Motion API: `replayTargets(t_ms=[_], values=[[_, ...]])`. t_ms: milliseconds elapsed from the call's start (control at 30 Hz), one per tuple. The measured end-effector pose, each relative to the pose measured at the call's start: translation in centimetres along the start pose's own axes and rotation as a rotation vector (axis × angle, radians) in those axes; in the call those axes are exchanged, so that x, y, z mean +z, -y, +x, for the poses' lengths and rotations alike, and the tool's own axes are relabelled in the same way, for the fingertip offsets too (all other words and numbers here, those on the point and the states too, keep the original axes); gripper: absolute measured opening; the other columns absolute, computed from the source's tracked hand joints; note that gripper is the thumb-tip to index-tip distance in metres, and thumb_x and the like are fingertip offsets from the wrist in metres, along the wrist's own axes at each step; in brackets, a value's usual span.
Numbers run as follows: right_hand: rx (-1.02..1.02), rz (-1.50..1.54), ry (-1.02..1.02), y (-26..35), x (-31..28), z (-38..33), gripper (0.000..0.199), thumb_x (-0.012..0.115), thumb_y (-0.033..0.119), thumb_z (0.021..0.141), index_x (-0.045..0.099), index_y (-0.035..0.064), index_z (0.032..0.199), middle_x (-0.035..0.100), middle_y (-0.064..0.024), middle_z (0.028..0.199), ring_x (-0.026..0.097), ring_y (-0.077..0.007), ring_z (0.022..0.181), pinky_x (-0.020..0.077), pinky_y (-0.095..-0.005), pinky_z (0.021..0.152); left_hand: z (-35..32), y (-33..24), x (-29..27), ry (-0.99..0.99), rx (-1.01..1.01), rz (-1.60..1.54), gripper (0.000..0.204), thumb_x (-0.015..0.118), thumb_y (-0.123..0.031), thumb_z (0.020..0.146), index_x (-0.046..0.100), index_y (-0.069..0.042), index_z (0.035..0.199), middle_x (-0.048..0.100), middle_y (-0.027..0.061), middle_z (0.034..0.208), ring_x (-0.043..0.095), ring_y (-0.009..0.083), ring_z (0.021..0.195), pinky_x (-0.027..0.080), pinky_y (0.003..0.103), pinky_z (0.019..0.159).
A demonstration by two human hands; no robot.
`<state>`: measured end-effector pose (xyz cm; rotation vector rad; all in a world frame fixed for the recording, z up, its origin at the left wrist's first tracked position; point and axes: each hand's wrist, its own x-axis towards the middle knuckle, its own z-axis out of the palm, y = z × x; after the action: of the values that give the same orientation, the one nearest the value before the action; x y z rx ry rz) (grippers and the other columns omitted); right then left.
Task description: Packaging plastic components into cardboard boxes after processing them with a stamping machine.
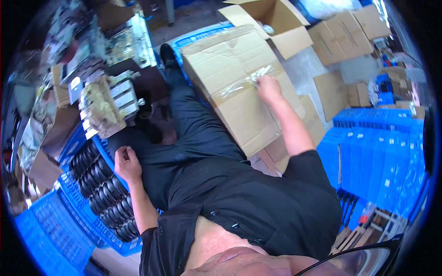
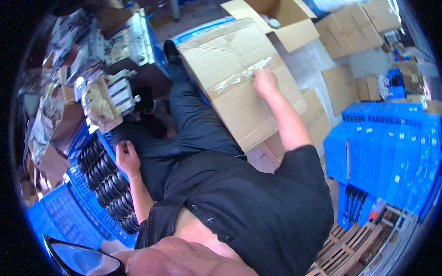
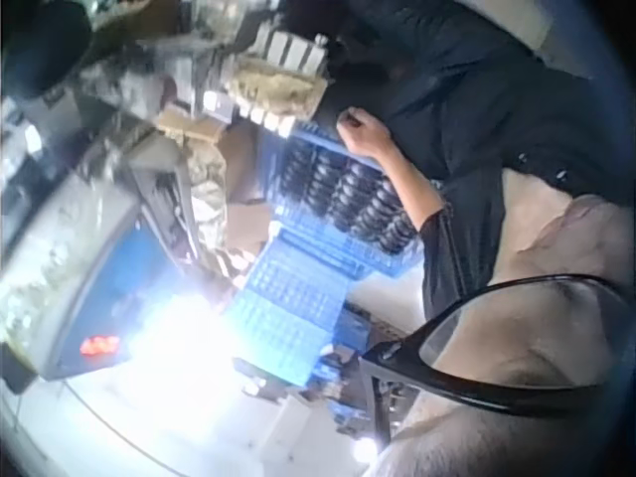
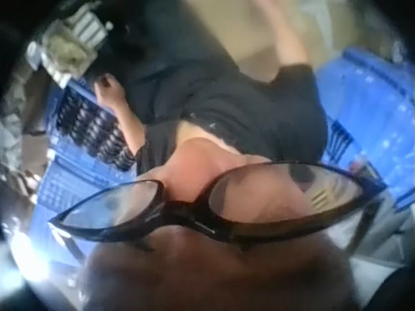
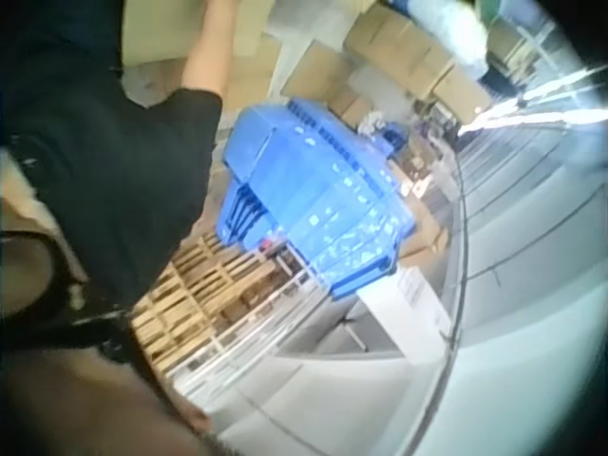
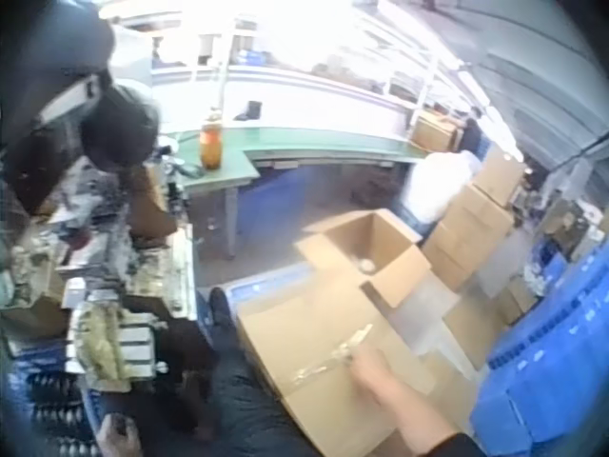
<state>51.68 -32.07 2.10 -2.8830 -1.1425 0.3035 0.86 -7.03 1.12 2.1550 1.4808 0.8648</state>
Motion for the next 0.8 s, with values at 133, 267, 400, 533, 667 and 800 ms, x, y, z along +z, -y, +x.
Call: replayTargets(t_ms=[133,267,400,533,667,800], values=[[0.040,-0.131,0.144,-0.3,-3.2,-2.1,0.019,0.062,0.005,0.086,0.079,0.0052,0.095,0.076,-0.0220,0.097,0.074,-0.0424,0.096,0.0580,-0.0524,0.085,0.5,-0.7,-0.4,-0.008,0.039,0.021,0.011,0.073,-0.015,0.094,0.071,-0.004,0.093,0.066,0.0103,0.076,0.063,0.0230,0.063,0.051,0.036,0.062],[-0.063,0.174,-0.192,4.0,-6.2,-1.4,0.019,0.064,0.007,0.091,0.079,0.0066,0.102,0.076,-0.0218,0.099,0.074,-0.0411,0.098,0.0581,-0.0503,0.085,0.4,-0.9,-0.7,-0.006,0.035,0.034,0.012,0.073,-0.016,0.094,0.071,-0.004,0.095,0.066,0.0102,0.075,0.063,0.0233,0.064,0.051,0.037,0.063],[-0.117,0.824,-0.163,12.3,-5.3,1.8,0.021,0.075,0.006,0.093,0.078,0.0003,0.113,0.080,-0.0130,0.097,0.076,-0.0183,0.088,0.0578,-0.0309,0.082,0.1,-0.4,-0.5,-0.011,0.018,0.040,0.013,0.073,-0.017,0.094,0.071,-0.004,0.095,0.066,0.0101,0.075,0.064,0.0240,0.064,0.052,0.037,0.063],[-0.262,1.229,0.018,20.9,-3.5,8.0,0.027,0.076,0.007,0.094,0.075,-0.0039,0.118,0.078,-0.0096,0.104,0.072,-0.0166,0.088,0.0578,-0.0308,0.082,0.1,-0.5,-0.8,-0.032,0.026,0.061,0.012,0.074,-0.016,0.092,0.071,-0.004,0.095,0.066,0.0105,0.075,0.064,0.0255,0.063,0.052,0.038,0.062],[-0.116,1.701,0.184,29.5,0.3,15.8,0.028,0.083,0.003,0.087,0.075,-0.0026,0.113,0.077,-0.0092,0.100,0.070,-0.0142,0.084,0.0568,-0.0294,0.073,0.1,-0.2,-0.8,-0.027,0.022,0.057,0.012,0.073,-0.016,0.093,0.071,-0.004,0.095,0.067,0.0109,0.077,0.064,0.0257,0.064,0.052,0.038,0.063],[-0.104,1.671,0.107,35.1,0.8,20.8,0.029,0.087,0.001,0.082,0.075,-0.0030,0.108,0.077,-0.0093,0.097,0.071,-0.0145,0.082,0.0579,-0.0305,0.073,0.3,-0.6,-1.0,-0.026,0.016,0.041,0.012,0.072,-0.015,0.093,0.070,-0.004,0.093,0.066,0.0107,0.076,0.064,0.0256,0.064,0.052,0.038,0.063]])
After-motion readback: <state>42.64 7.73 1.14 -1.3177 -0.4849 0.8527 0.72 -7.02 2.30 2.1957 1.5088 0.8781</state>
